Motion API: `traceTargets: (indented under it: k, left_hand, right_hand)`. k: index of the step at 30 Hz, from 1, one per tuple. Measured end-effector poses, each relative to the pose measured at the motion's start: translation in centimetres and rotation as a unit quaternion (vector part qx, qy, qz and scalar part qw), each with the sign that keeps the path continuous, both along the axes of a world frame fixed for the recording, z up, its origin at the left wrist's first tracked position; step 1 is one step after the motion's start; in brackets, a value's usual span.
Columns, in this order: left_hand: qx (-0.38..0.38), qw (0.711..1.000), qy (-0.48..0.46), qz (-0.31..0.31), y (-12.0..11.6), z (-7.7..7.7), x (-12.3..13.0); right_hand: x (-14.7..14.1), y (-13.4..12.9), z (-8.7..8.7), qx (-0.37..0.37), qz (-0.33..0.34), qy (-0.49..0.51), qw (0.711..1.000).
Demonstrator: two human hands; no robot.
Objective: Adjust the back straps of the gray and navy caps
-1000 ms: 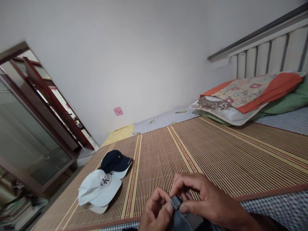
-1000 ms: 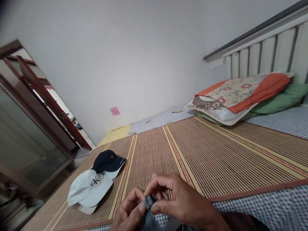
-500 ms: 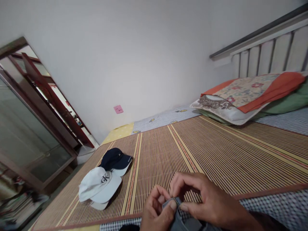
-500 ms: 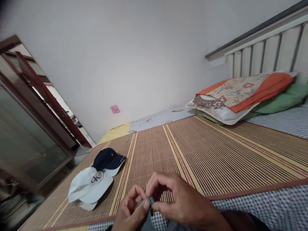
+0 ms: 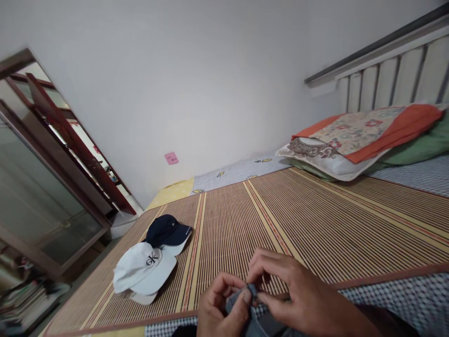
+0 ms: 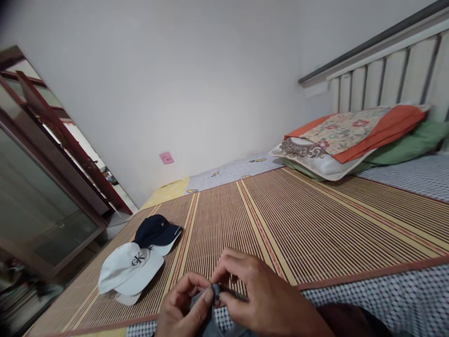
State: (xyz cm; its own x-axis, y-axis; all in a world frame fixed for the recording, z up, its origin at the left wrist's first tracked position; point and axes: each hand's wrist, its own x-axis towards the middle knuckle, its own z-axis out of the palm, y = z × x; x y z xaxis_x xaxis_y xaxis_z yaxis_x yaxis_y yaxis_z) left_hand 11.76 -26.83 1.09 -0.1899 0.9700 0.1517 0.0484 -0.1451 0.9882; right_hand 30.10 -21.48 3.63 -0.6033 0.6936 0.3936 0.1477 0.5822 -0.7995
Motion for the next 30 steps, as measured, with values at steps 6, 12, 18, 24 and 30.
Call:
traceTargets:
  k: [6,12,18,24,30]
  left_hand:
    - [-0.006,0.999,-0.015,-0.038,0.1,-1.0,-0.3]
    - [-0.001,0.996,-0.043,-0.073,-0.1,-1.1,-0.3]
    - [-0.014,0.995,-0.088,-0.049,-0.2,-0.3,0.2]
    - [-0.015,0.997,-0.066,-0.043,-0.2,-0.6,0.1]
    - [-0.044,0.994,-0.092,-0.049,-0.2,-0.7,0.4]
  right_hand:
    - [0.0,-0.2,-0.4,0.002,-0.028,-0.037,0.999]
    - [-0.2,0.5,-0.7,-0.058,-0.014,0.028,0.998]
    - [-0.3,0.6,-0.6,-0.028,0.029,0.052,0.998]
    - [-0.2,0.5,-0.5,-0.027,-0.011,0.016,0.999]
    - [-0.1,1.4,-1.0,-0.121,0.010,0.137,0.983]
